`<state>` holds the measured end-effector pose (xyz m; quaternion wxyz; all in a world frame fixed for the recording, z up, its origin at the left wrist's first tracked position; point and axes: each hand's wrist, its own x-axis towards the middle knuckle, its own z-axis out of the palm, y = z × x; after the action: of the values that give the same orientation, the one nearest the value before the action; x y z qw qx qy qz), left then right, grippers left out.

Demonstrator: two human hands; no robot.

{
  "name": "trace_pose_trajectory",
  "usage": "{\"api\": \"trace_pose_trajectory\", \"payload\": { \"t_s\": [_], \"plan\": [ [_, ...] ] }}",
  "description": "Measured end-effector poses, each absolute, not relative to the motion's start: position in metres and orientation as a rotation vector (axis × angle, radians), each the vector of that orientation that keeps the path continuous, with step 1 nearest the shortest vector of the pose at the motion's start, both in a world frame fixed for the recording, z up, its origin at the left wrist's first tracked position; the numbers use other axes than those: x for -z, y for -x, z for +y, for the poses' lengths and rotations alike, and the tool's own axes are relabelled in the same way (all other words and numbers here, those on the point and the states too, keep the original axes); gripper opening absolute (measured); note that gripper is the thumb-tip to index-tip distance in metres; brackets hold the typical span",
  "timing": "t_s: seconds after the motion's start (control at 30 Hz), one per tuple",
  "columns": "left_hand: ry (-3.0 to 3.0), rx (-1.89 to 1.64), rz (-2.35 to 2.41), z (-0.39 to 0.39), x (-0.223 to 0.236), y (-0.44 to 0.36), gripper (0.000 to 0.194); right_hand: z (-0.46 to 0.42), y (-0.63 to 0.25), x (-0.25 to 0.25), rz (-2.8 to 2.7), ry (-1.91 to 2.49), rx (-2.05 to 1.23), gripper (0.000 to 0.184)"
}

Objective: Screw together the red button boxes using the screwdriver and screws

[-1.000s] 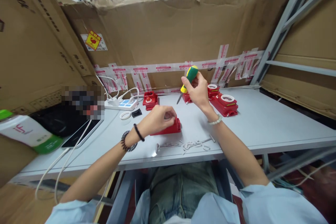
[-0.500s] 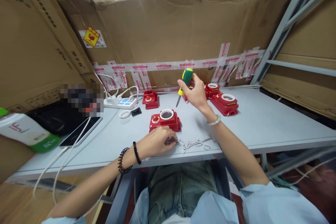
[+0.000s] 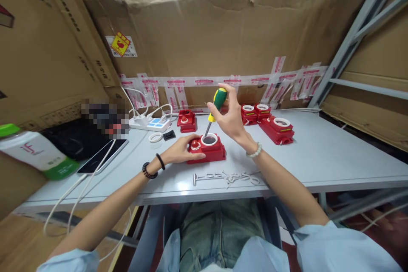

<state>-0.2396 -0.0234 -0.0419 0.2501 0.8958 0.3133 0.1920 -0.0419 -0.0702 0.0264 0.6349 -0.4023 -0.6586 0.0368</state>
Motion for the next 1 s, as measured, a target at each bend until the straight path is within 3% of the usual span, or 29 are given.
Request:
{"api": "trace_pose_trajectory", "payload": {
  "t_s": [0.1, 0.3, 0.53, 1.0],
  "plan": [
    [-2.391, -0.601, 0.819, -0.026, 0.047, 0.217, 0.071, -0.068, 0.048, -0.027, -1.59, 0.97, -0.101, 0.044],
    [-2.153, -0.692, 0.674, -0.024, 0.062, 0.196, 0.093, -0.058, 0.049, -0.016, -1.626, 1.007, -0.058, 0.04],
    [-2.136, -0.567, 0.666, -0.02, 0.062, 0.206, 0.055, -0.054, 0.047, -0.006, -1.643, 1.079, -0.051, 0.042],
    [-2.226, -0.588, 0.694, -0.018, 0.063, 0.205, 0.053, -0.052, 0.056, -0.007, -1.783, 1.258, 0.267, 0.042]
  ]
}}
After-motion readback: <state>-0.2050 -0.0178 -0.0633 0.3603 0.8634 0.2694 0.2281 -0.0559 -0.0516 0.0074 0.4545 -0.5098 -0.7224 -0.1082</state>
